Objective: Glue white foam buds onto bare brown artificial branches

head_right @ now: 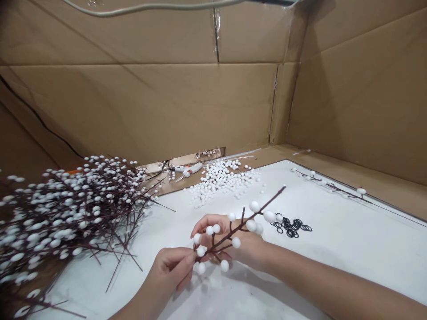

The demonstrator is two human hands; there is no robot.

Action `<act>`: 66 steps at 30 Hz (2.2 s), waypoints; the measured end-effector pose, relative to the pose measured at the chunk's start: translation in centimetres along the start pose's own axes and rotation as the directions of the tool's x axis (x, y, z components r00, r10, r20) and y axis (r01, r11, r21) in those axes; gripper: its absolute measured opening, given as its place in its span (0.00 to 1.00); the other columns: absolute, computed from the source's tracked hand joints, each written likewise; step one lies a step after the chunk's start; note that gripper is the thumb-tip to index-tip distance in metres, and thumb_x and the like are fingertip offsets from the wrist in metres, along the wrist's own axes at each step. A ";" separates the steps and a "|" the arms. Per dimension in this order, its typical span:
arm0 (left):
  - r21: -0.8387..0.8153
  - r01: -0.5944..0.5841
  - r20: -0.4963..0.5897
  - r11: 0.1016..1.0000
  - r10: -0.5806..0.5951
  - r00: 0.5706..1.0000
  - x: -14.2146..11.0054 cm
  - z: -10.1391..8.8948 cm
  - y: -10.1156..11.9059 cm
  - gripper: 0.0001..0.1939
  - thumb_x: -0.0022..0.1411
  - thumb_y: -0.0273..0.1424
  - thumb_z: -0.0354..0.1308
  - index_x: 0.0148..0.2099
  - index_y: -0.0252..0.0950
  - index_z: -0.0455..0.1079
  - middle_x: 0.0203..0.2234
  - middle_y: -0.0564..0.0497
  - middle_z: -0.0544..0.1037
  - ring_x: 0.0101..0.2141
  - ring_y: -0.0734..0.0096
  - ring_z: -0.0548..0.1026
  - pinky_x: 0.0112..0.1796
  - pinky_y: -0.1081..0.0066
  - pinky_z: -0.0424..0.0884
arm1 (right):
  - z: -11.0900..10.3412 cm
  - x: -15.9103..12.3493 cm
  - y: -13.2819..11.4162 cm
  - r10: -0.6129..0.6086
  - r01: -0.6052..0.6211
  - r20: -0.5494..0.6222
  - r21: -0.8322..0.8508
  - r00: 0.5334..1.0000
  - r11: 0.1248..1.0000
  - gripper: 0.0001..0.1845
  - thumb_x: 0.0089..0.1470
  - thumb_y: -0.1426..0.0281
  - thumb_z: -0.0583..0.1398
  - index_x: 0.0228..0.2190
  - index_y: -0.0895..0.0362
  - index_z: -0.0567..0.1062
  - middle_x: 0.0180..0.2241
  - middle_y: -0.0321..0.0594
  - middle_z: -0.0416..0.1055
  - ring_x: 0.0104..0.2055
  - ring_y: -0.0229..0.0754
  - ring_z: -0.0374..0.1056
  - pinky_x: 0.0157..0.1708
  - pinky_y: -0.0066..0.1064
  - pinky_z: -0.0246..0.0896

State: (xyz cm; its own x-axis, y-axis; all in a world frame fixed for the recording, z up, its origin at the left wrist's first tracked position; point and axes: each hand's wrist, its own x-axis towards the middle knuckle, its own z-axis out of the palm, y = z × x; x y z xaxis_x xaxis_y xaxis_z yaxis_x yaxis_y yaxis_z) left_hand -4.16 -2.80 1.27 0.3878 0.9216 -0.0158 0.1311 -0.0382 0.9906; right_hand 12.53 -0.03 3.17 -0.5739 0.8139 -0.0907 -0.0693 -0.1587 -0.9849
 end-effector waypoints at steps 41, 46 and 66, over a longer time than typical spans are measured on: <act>-0.264 0.019 0.220 0.964 0.041 0.975 -0.2 -0.2 -1.0 0.23 0.53 0.39 0.56 0.12 0.35 0.59 0.15 0.51 0.67 0.27 0.65 0.71 0.36 0.65 0.66 | -0.2 0.3 2.2 -0.052 0.035 0.192 0.090 0.980 0.995 0.19 0.45 0.56 0.62 0.28 0.60 0.68 0.16 0.29 0.59 0.16 0.28 0.50 0.16 0.22 0.39; -0.213 0.015 0.209 0.977 0.031 0.977 -0.2 -0.3 -1.4 0.23 0.54 0.40 0.56 0.13 0.34 0.62 0.14 0.50 0.69 0.25 0.66 0.72 0.34 0.66 0.67 | -0.3 0.3 2.5 -0.072 0.057 0.200 0.077 0.977 0.995 0.19 0.46 0.57 0.62 0.28 0.60 0.68 0.16 0.28 0.58 0.16 0.27 0.48 0.16 0.22 0.39; -0.300 -0.012 0.263 0.954 0.095 0.960 0.1 -0.4 -1.7 0.15 0.55 0.35 0.57 0.30 0.27 0.78 0.29 0.39 0.80 0.34 0.58 0.77 0.36 0.66 0.70 | -0.7 0.3 3.2 -0.093 0.074 0.248 0.085 0.964 0.994 0.15 0.50 0.60 0.59 0.31 0.61 0.69 0.17 0.30 0.60 0.17 0.27 0.49 0.15 0.21 0.39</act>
State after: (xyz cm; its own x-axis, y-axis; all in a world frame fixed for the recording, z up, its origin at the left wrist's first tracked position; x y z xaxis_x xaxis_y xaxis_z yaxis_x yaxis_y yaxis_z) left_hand -4.74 -2.49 -0.33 0.6249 0.7795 0.0436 -0.1539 0.0683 0.9857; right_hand 12.72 0.07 -0.08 -0.7494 0.6608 0.0405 -0.1803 -0.1448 -0.9729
